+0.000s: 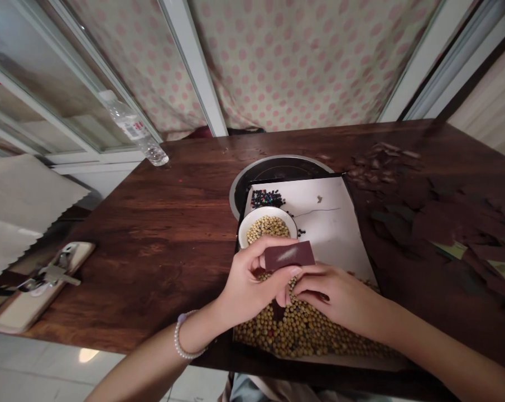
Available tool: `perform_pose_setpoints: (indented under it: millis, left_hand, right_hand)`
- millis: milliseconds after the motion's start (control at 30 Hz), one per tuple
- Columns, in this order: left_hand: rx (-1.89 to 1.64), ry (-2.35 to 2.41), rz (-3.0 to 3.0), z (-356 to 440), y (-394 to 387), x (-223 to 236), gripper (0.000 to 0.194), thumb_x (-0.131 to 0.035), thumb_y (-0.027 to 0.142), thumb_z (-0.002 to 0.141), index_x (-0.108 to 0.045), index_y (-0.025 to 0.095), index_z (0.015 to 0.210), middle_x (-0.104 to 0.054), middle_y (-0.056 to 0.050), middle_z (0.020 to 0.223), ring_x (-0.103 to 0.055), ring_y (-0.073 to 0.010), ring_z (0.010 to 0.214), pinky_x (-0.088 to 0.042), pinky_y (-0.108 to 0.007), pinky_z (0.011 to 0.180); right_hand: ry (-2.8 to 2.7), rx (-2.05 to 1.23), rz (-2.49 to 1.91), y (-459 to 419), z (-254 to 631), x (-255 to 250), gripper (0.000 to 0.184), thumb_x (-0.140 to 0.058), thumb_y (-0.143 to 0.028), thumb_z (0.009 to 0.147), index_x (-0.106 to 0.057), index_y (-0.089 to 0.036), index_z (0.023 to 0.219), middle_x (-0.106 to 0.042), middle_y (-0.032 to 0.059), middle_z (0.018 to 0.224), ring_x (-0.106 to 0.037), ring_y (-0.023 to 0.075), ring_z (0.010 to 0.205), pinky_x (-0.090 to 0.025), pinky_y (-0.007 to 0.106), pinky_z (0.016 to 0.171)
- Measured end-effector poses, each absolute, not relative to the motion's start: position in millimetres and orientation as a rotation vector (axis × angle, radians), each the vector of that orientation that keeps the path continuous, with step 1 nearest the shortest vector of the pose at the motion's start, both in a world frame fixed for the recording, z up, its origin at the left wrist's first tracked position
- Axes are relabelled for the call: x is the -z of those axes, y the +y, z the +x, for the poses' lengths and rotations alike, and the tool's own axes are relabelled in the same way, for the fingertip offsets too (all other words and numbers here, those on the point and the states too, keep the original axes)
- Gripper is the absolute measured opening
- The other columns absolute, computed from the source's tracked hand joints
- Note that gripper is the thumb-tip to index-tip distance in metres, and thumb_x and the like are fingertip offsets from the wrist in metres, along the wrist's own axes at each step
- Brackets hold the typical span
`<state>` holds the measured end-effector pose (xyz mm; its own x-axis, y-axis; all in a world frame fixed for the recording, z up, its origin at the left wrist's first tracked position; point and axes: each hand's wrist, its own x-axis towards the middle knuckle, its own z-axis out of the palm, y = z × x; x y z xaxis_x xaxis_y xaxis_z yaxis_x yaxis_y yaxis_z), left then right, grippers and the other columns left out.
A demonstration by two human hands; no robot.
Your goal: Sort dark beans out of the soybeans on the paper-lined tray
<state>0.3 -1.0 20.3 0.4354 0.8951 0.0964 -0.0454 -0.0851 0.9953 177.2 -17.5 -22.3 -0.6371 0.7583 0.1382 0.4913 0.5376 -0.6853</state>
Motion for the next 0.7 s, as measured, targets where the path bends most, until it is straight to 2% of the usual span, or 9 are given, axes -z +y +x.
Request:
perform_pose_setpoints:
  millis: [167, 267, 433, 600, 700]
  left_hand:
    - [-0.937, 0.868, 1.471, 2, -1, -20, 0.026, -0.06, 0.017, 0.079, -0.056, 0.019, 0.104, -0.053, 0.007, 0.043, -0.051, -0.0074, 0.033, -0.048, -0.017, 0.036]
    - [-0.936, 0.938, 1.557, 3, -2, -18, 0.027, -0.062, 0.017, 0.077, -0.057, 0.017, 0.103, -0.055, 0.006, 0.047, -0.053, -0.007, 0.036, -0.049, -0.016, 0.037]
    - [-0.81, 0.904, 1.793, 2, -4, -13, 0.024, -0.062, 0.019, 0.077, -0.06, 0.017, 0.101, -0.062, 0.001, 0.061, -0.058, -0.0087, 0.044, -0.053, -0.019, 0.044]
    - [-0.82, 0.905, 1.897, 1, -2, -10, 0.026, -0.064, 0.02, 0.075, -0.06, 0.017, 0.101, -0.068, -0.003, 0.076, -0.064, -0.0119, 0.059, -0.056, -0.02, 0.051]
    - [-0.845, 0.921, 1.901, 1, -1, -9, 0.025, -0.064, 0.021, 0.075, -0.061, 0.016, 0.099, -0.068, -0.003, 0.074, -0.065, -0.0129, 0.06, -0.057, -0.022, 0.054]
  right_hand:
    - [-2.297, -0.884, -0.987, -21, 181, 11, 0.017, -0.052, -0.009, 0.081, -0.064, -0.02, 0.083, -0.064, 0.0032, 0.087, -0.059, 0.0146, 0.081, -0.048, 0.03, 0.076]
    - [-2.102, -0.924, -0.877, -24, 187, -3, 0.014, -0.054, -0.009, 0.079, -0.062, -0.019, 0.085, -0.063, 0.0024, 0.082, -0.058, 0.011, 0.072, -0.049, 0.024, 0.066]
    - [-1.866, -0.725, -0.951, -28, 190, -13, 0.017, -0.057, -0.007, 0.076, -0.062, -0.021, 0.085, -0.056, -0.0018, 0.067, -0.051, 0.0079, 0.055, -0.043, 0.02, 0.048]
    - [-1.898, -0.524, -1.047, -27, 187, -3, 0.019, -0.056, -0.01, 0.079, -0.064, -0.023, 0.091, -0.057, 0.0002, 0.069, -0.054, 0.0094, 0.057, -0.045, 0.021, 0.049]
    - [-1.926, -0.367, -1.039, -27, 188, 1, 0.024, -0.058, -0.008, 0.078, -0.064, -0.024, 0.096, -0.059, 0.0012, 0.07, -0.056, 0.0113, 0.06, -0.047, 0.023, 0.053]
